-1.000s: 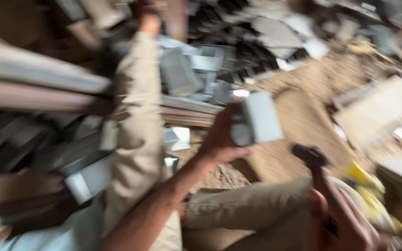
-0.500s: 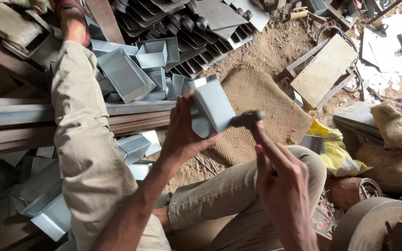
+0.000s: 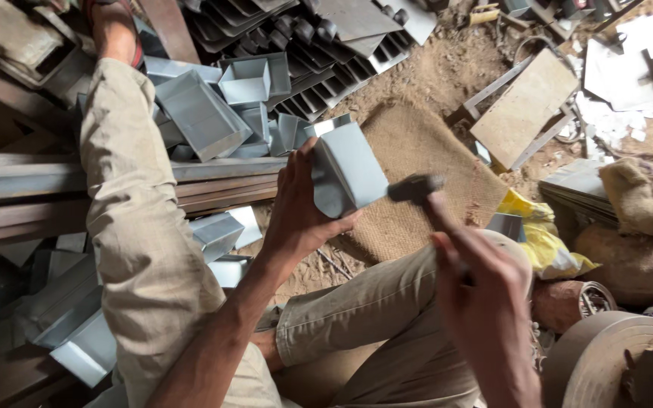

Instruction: The person hammers a small rectangular metal box, turning it over several times to work on different sides.

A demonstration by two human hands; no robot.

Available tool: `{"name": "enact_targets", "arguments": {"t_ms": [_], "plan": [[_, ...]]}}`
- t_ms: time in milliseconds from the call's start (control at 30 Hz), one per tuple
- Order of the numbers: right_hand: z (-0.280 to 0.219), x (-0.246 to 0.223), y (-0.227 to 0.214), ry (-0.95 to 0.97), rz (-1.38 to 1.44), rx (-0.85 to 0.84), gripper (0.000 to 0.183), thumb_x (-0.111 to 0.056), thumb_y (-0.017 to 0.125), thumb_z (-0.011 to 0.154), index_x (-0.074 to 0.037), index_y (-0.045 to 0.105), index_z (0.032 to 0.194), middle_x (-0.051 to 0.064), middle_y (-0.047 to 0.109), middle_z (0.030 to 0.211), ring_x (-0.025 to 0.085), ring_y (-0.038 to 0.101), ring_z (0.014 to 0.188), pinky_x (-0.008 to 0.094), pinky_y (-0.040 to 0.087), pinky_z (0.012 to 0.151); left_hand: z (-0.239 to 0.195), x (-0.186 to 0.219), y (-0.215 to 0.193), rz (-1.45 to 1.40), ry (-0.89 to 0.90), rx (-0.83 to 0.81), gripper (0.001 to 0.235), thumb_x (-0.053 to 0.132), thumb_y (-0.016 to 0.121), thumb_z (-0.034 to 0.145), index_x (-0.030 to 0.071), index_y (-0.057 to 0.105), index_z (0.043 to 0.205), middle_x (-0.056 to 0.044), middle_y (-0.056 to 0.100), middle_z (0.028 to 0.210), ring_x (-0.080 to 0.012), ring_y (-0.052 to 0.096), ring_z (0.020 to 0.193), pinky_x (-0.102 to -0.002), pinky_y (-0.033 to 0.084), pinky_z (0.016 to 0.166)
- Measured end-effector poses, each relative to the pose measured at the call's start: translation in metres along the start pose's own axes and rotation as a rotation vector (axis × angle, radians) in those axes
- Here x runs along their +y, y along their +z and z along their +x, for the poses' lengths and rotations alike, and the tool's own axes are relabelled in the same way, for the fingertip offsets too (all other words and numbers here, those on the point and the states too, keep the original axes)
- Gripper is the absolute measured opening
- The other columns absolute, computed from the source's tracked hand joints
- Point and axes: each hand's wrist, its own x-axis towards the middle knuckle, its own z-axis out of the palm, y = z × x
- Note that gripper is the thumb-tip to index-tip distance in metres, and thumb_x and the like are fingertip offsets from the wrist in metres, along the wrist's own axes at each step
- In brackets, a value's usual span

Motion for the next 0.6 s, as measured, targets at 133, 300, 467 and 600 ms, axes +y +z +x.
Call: {"name": "enact_targets", "arguments": {"t_ms": [133, 300, 467, 600], "plan": [[-0.012, -0.009, -0.006, -0.149, 0.083, 0.278, 0.033, -0.014, 0.063, 0.109, -0.010, 0.066, 0.142, 0.010, 0.072, 0.088, 0.013, 0.063, 0.067, 0.033, 0.048, 0.058, -0.001, -0.006, 0.002, 0.122, 0.151, 0.074, 0.145, 0.046, 0.103, 0.055, -0.004, 0.012, 0.155, -0.031, 0.030, 0.154, -0.0503, 0.032, 0.143, -0.064, 0.031, 0.116], [-0.013, -0.017, 0.016, -0.185, 0.118, 0.035, 0.039, -0.010, 0.061, 0.098, -0.009, 0.065, 0.138, 0.009, 0.067, 0.077, 0.013, 0.059, 0.058, 0.033, 0.048, 0.053, 0.000, -0.006, 0.004, 0.054, 0.081, 0.049, 0.143, 0.043, 0.099, 0.051, 0.000, 0.013, 0.157, -0.026, 0.037, 0.151, -0.0436, 0.040, 0.141, -0.060, 0.037, 0.118], [-0.030, 0.007, 0.024, 0.272, 0.472, 0.108, 0.047, -0.006, 0.064, 0.102, -0.011, 0.064, 0.149, 0.009, 0.068, 0.083, 0.007, 0.042, 0.053, 0.027, 0.032, 0.044, -0.009, -0.001, -0.002, -0.080, -0.060, 0.018, 0.142, 0.042, 0.099, 0.053, 0.006, 0.013, 0.160, -0.021, 0.041, 0.151, -0.0402, 0.043, 0.141, -0.060, 0.041, 0.115], [-0.036, 0.051, 0.035, 0.340, 0.624, 0.227, 0.049, -0.009, 0.061, 0.101, -0.015, 0.059, 0.150, 0.002, 0.072, 0.085, 0.002, 0.059, 0.061, 0.019, 0.043, 0.048, -0.015, 0.006, -0.008, -0.012, 0.043, 0.044, 0.138, 0.041, 0.100, 0.051, 0.013, 0.020, 0.160, -0.018, 0.045, 0.149, -0.0386, 0.044, 0.142, -0.063, 0.038, 0.117]]}}
